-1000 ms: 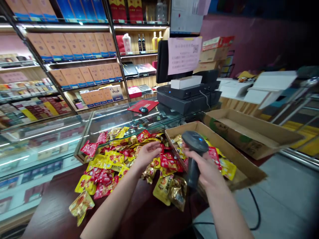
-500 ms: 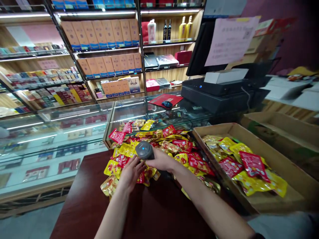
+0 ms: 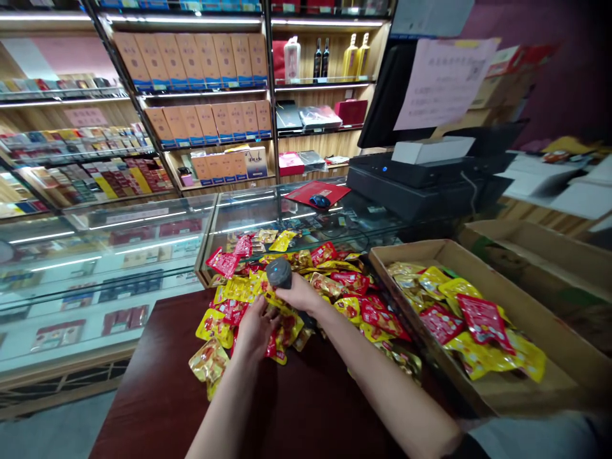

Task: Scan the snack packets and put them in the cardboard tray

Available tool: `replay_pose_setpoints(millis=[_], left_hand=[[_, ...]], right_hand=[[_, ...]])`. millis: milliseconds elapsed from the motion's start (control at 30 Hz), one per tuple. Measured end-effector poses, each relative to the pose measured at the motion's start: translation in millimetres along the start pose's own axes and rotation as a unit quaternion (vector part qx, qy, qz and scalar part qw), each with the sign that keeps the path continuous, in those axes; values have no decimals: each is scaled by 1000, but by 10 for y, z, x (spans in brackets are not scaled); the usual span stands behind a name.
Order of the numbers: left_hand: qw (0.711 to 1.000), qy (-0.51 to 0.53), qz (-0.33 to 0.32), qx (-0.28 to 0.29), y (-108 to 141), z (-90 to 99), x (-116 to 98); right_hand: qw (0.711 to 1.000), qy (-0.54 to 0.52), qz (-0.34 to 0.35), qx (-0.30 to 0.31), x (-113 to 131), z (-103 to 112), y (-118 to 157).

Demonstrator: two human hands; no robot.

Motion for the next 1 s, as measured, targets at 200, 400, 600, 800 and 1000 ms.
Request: replay_pose_setpoints(millis=[200, 400, 600, 800, 1000], left_hand=[[997, -40, -34, 61, 133, -126, 32], [986, -145, -29, 83, -33, -276, 47], [962, -187, -4, 196, -374, -602, -124], [955, -230, 15, 185, -603, -957, -203], [944, -275, 9, 183, -657, -1205, -247]], right_hand=[[993, -83, -37, 77, 133, 105, 339], [987, -161, -8, 25, 208, 380, 663], [987, -154, -2, -47, 198, 680, 936], [987, -143, -28, -63, 58, 683, 1076], [994, -81, -51, -53, -135, 621, 1165]])
Point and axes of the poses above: each hand's wrist, its own y-axis away from the middle knuckle, its own z-axis out of the back of the hand, x = y × z, the point moved 2 cm from there along -y, towards the middle knuckle, and after that the axes turned 4 degrees about -y, right-handed, at the moved point
